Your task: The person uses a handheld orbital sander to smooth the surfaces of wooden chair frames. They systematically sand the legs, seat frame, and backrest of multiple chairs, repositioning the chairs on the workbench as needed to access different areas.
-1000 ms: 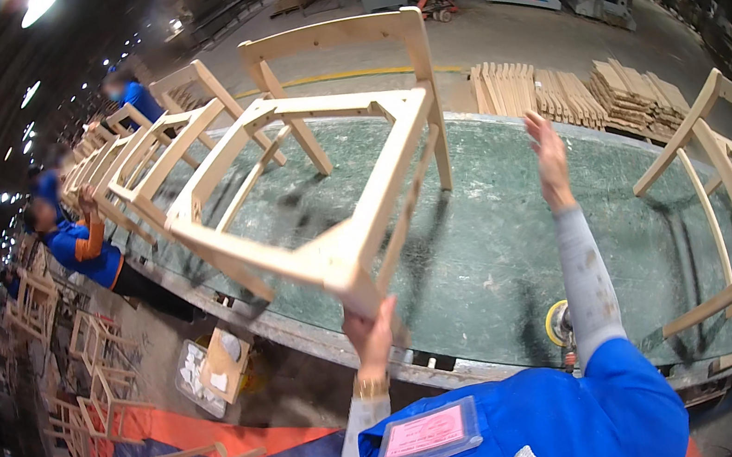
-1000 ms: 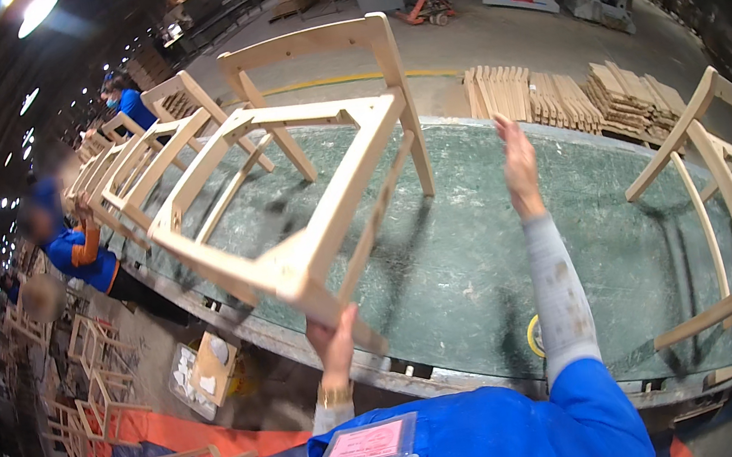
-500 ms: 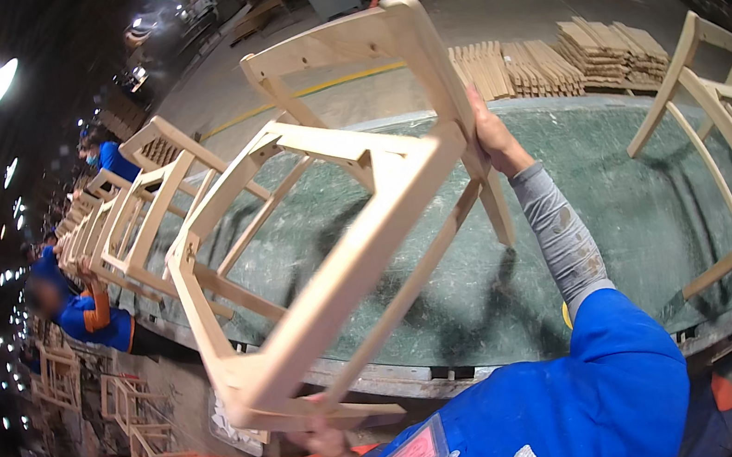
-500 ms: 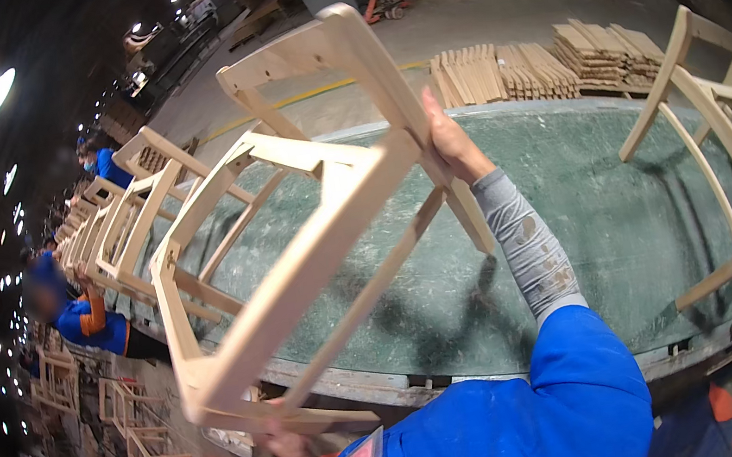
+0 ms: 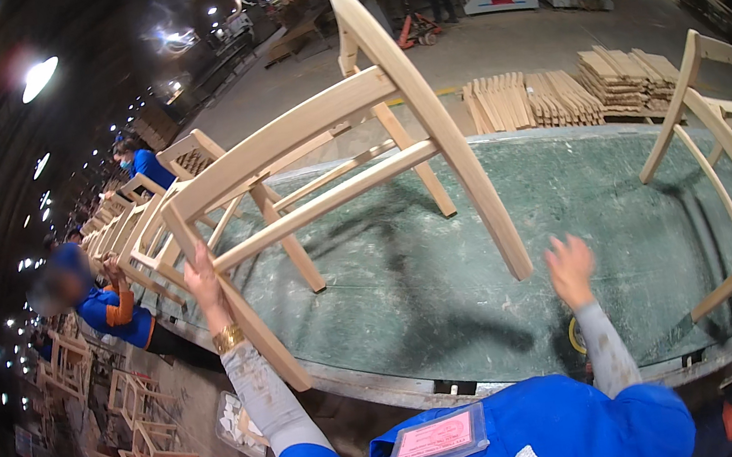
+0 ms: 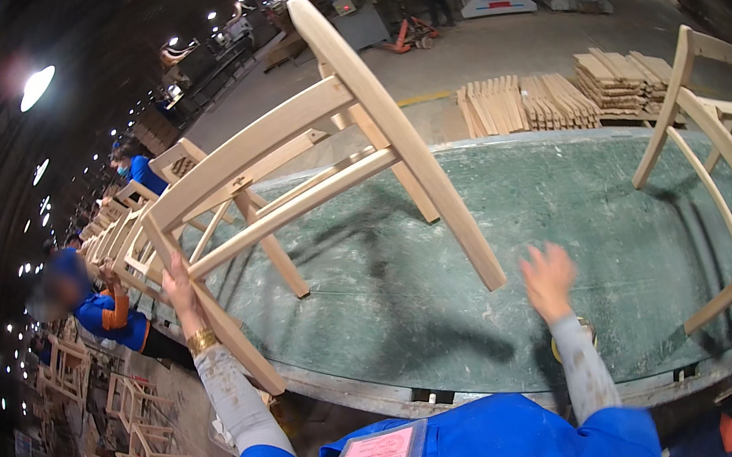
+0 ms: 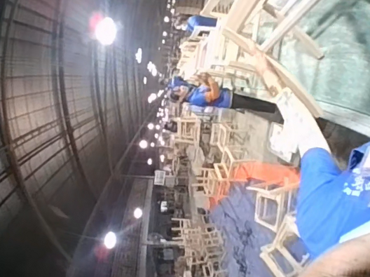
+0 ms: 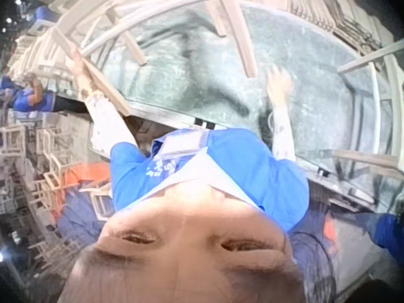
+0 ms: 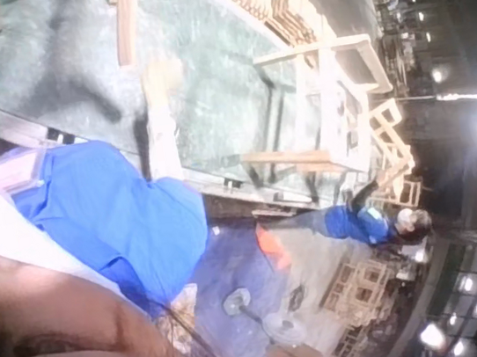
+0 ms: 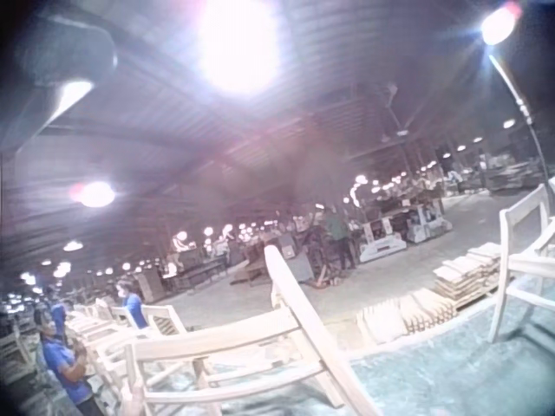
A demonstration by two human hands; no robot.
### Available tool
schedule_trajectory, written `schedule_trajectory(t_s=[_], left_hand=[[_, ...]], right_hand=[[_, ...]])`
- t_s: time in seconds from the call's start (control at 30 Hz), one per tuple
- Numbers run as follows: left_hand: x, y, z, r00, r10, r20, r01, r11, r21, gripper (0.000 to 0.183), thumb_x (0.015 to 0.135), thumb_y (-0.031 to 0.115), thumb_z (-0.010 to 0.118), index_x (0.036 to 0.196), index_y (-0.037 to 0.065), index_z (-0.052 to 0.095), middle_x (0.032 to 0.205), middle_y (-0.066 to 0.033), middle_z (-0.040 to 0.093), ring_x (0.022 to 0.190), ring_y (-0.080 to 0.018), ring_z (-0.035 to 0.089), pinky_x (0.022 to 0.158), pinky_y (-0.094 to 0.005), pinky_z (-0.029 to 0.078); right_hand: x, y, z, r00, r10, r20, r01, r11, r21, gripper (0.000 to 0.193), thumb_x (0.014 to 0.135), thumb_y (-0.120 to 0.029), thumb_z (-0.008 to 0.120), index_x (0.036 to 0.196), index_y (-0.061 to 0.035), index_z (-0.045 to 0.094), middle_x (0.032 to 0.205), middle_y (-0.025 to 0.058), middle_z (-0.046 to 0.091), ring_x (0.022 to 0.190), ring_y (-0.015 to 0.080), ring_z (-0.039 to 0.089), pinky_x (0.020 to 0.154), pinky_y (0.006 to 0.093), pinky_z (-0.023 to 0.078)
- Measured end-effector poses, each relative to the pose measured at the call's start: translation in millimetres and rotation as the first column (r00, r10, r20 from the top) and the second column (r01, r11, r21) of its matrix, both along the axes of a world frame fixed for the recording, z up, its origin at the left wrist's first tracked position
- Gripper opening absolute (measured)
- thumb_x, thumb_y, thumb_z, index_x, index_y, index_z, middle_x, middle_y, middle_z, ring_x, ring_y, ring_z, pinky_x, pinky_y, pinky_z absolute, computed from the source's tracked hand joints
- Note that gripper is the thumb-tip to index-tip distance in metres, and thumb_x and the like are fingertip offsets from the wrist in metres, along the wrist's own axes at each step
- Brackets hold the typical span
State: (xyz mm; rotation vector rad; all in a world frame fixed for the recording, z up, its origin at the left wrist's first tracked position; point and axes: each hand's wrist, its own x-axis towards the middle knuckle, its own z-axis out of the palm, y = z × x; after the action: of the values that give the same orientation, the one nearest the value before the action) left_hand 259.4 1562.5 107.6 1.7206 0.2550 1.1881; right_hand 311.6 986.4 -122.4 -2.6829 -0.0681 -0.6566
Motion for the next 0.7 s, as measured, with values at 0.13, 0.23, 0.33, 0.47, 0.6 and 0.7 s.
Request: schedule_trajectory(t_s=[0.13, 0.23, 0.33, 0.47, 0.6, 0.7], left_hand=[[13.2, -3.0, 5.3, 0.996, -0.016, -0.089, 0.012, 0.999, -0.045, 0.039, 0.089, 0.036, 0.059, 0.103, 0.000, 0.058, 0.085, -0.0039, 0.058, 0.081, -0.0127, 0.055, 0.072, -0.0268, 0.044], [13.2, 5.1, 8.3, 0.988, 0.145, -0.062, -0.135, 0.981, 0.138, 0.041, 0.088, 0.038, 0.058, 0.102, -0.001, 0.058, 0.086, -0.0067, 0.061, 0.082, -0.0157, 0.058, 0.075, -0.0299, 0.046], [12.9, 5.1, 3.4, 0.902, 0.403, -0.156, -0.352, 0.895, 0.274, 0.044, 0.085, 0.043, 0.059, 0.099, 0.001, 0.058, 0.094, -0.0150, 0.065, 0.089, -0.0267, 0.062, 0.079, -0.0375, 0.046], [12.6, -3.8, 1.8, 0.880, 0.443, -0.172, -0.384, 0.876, 0.293, 0.045, 0.084, 0.045, 0.059, 0.098, 0.002, 0.057, 0.095, -0.0183, 0.065, 0.091, -0.0331, 0.062, 0.079, -0.0400, 0.046], [3.6, -10.1, 0.6, 0.890, 0.437, -0.129, -0.383, 0.871, 0.307, 0.044, 0.085, 0.044, 0.058, 0.098, 0.001, 0.057, 0.094, -0.0194, 0.065, 0.091, -0.0348, 0.062, 0.078, -0.0411, 0.046], [-4.4, -13.3, -3.7, 0.878, 0.454, -0.149, -0.395, 0.865, 0.308, 0.044, 0.086, 0.043, 0.057, 0.098, 0.001, 0.056, 0.094, -0.0195, 0.065, 0.092, -0.0364, 0.061, 0.078, -0.0415, 0.046]], right_hand=[[-94.2, -61.9, -49.9, 0.702, -0.480, -0.527, 0.405, 0.877, -0.259, 0.078, 0.071, -0.043, 0.068, 0.136, -0.0168, 0.035, 0.131, 0.0246, 0.037, 0.116, 0.0435, 0.042, 0.093, 0.0567, 0.033], [-105.7, -62.5, -55.0, 0.716, -0.287, -0.636, 0.393, 0.919, 0.029, 0.084, 0.066, -0.033, 0.073, 0.138, -0.0191, 0.031, 0.123, 0.0246, 0.040, 0.107, 0.0452, 0.049, 0.087, 0.0542, 0.041], [-113.3, -59.2, -57.1, 0.749, -0.321, -0.579, 0.415, 0.909, 0.032, 0.086, 0.065, -0.022, 0.075, 0.137, -0.0205, 0.030, 0.119, 0.0229, 0.042, 0.099, 0.0451, 0.053, 0.083, 0.0496, 0.046], [-126.1, -71.0, -61.0, 0.777, -0.269, -0.569, 0.402, 0.907, 0.121, 0.083, 0.064, -0.016, 0.073, 0.137, -0.0206, 0.032, 0.115, 0.0234, 0.045, 0.100, 0.0443, 0.053, 0.086, 0.0467, 0.045], [-113.3, -67.7, -21.0, 0.921, -0.180, -0.345, 0.302, 0.889, 0.344, 0.076, 0.064, -0.005, 0.068, 0.133, -0.0214, 0.039, 0.104, 0.0210, 0.051, 0.097, 0.0411, 0.055, 0.084, 0.0447, 0.045], [-86.0, -27.2, 96.6, 0.991, 0.107, 0.080, -0.132, 0.874, 0.468, 0.073, 0.064, -0.007, 0.070, 0.131, -0.0203, 0.045, 0.103, 0.0149, 0.052, 0.096, 0.0336, 0.055, 0.085, 0.0397, 0.045]])
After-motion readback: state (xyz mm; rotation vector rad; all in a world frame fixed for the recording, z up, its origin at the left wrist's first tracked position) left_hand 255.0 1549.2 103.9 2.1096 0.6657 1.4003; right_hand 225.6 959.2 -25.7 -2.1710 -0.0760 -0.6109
